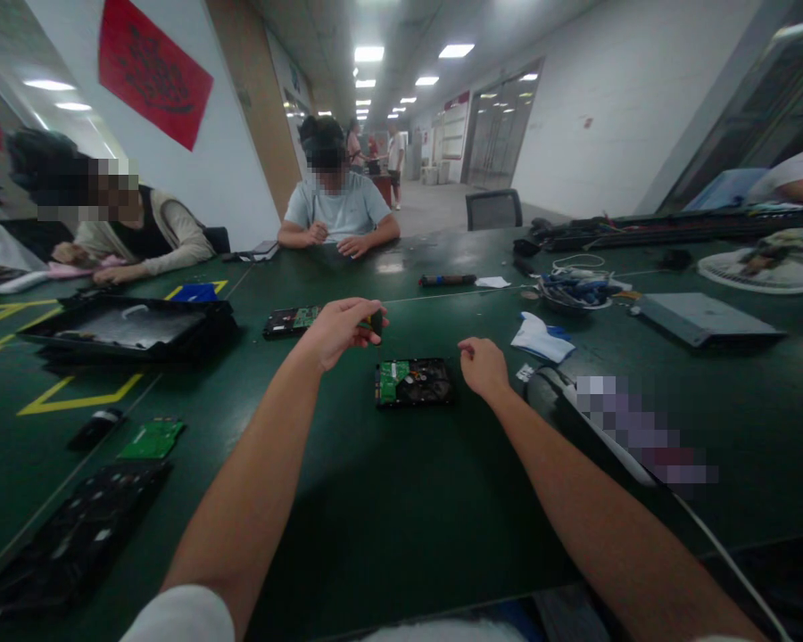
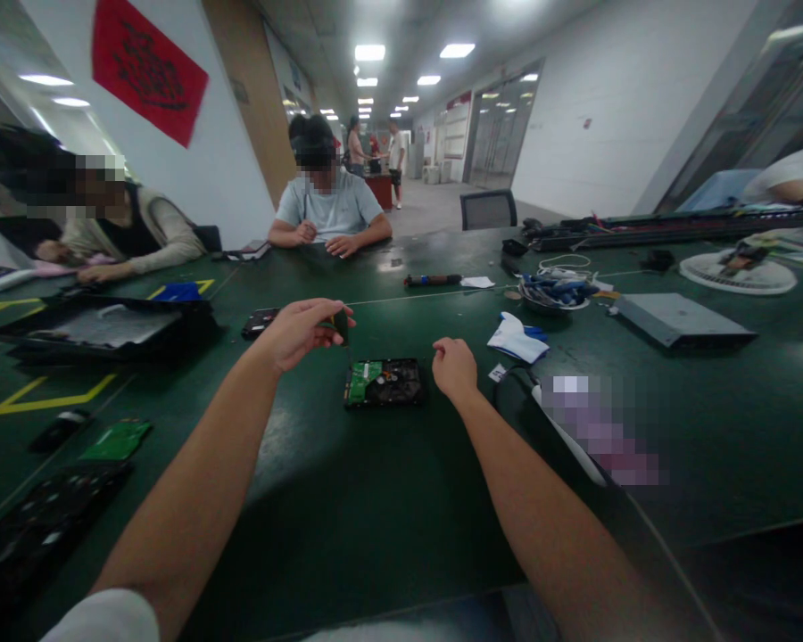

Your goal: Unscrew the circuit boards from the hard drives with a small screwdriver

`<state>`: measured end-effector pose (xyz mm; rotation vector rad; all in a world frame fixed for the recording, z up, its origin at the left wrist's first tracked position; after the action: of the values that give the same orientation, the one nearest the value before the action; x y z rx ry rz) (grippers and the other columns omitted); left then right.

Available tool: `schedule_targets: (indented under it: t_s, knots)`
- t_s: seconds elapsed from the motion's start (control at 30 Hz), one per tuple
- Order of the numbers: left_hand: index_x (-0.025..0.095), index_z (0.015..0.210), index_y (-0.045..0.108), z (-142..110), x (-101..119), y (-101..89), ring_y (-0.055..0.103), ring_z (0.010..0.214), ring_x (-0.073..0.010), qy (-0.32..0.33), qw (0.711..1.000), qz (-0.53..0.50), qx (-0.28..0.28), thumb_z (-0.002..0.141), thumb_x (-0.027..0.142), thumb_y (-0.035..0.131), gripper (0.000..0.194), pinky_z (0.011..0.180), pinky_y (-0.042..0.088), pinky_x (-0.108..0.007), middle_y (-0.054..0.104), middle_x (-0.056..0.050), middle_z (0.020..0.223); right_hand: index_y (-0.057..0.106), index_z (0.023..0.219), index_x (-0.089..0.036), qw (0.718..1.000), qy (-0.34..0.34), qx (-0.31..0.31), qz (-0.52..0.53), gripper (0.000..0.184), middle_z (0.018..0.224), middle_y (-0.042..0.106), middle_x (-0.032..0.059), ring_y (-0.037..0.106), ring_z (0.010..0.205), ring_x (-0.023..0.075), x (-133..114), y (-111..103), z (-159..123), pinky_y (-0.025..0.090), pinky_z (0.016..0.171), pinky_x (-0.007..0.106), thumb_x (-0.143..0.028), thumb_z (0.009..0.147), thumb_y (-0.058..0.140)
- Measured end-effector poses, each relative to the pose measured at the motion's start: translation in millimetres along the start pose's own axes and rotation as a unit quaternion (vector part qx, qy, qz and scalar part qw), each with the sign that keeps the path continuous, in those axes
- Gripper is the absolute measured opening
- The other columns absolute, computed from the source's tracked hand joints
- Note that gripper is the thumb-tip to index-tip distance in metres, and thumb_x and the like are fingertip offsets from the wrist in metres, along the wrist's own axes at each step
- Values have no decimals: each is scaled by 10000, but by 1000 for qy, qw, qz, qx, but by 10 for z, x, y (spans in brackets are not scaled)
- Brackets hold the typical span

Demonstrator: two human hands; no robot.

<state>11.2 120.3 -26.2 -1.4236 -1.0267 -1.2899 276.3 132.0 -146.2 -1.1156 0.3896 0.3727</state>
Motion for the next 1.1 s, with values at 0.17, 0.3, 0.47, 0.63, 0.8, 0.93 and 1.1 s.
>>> schedule_targets:
  t_s: [0.17, 0.3, 0.47, 0.63, 0.8, 0.93, 1.1]
  knots:
    - [129, 908, 718, 6, 0, -11, 628, 560, -90, 3, 1000, 0, 3, 876, 375, 701, 248, 498, 403, -213, 752, -101, 939, 768, 1101, -210, 998, -49, -42, -9, 288, 1114, 711, 109, 644, 1038, 249, -78, 129, -9, 493, 979, 398, -141, 938, 540]
    - [131, 913, 717, 11, -2, -25, 626, 549, -92, 1, 1000, -1, 8, 879, 374, 689, 247, 488, 402, -216, 753, -98, 936, 779, 1057, -213, 996, -61, -63, -20, 250, 1114, 710, 111, 651, 1020, 248, -138, 143, -15, 494, 952, 390, -148, 952, 561]
    - [132, 912, 720, 10, 2, -37, 634, 547, -98, 3, 1000, -1, 13, 871, 375, 696, 248, 480, 402, -213, 755, -101, 936, 760, 987, -192, 995, -52, -72, -37, 172, 1023, 697, 106, 642, 982, 253, -150, 115, -23, 490, 892, 378, -195, 957, 591]
    - [137, 907, 724, 7, -6, -46, 630, 545, -96, 2, 1000, -2, 13, 860, 388, 714, 255, 478, 403, -212, 760, -103, 938, 742, 962, -192, 995, -44, -78, -48, 151, 1014, 678, 103, 626, 973, 250, -173, 118, -37, 478, 876, 371, -218, 957, 593]
    - [135, 915, 729, 4, -1, -45, 634, 550, -94, 3, 1000, 2, 10, 891, 371, 685, 241, 481, 405, -208, 758, -103, 939, 728, 951, -186, 995, -22, -82, -59, 177, 995, 670, 121, 621, 935, 256, -155, 126, -33, 471, 815, 369, -229, 956, 557]
    - [130, 907, 724, -5, -2, -22, 632, 542, -91, -4, 1000, 3, 6, 909, 358, 671, 234, 479, 399, -204, 753, -99, 923, 722, 936, -180, 994, -16, -86, -65, 173, 985, 670, 115, 618, 924, 244, -152, 134, -28, 457, 809, 351, -236, 950, 558]
    - [135, 919, 720, -10, -10, 0, 622, 530, -83, -12, 1000, 6, 3, 929, 334, 655, 210, 482, 399, -205, 753, -91, 921, 718, 913, -179, 994, -14, -89, -66, 152, 959, 668, 93, 609, 941, 227, -154, 149, -27, 431, 815, 321, -240, 948, 583]
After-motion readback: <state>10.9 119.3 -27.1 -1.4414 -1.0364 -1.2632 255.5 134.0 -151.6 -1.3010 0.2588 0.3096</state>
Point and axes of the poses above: each hand's wrist, its own z-axis towards the middle knuckle, its own y-axis out of the palm, x = y × z, the point moved 9 cm from there along z, towards the middle knuckle
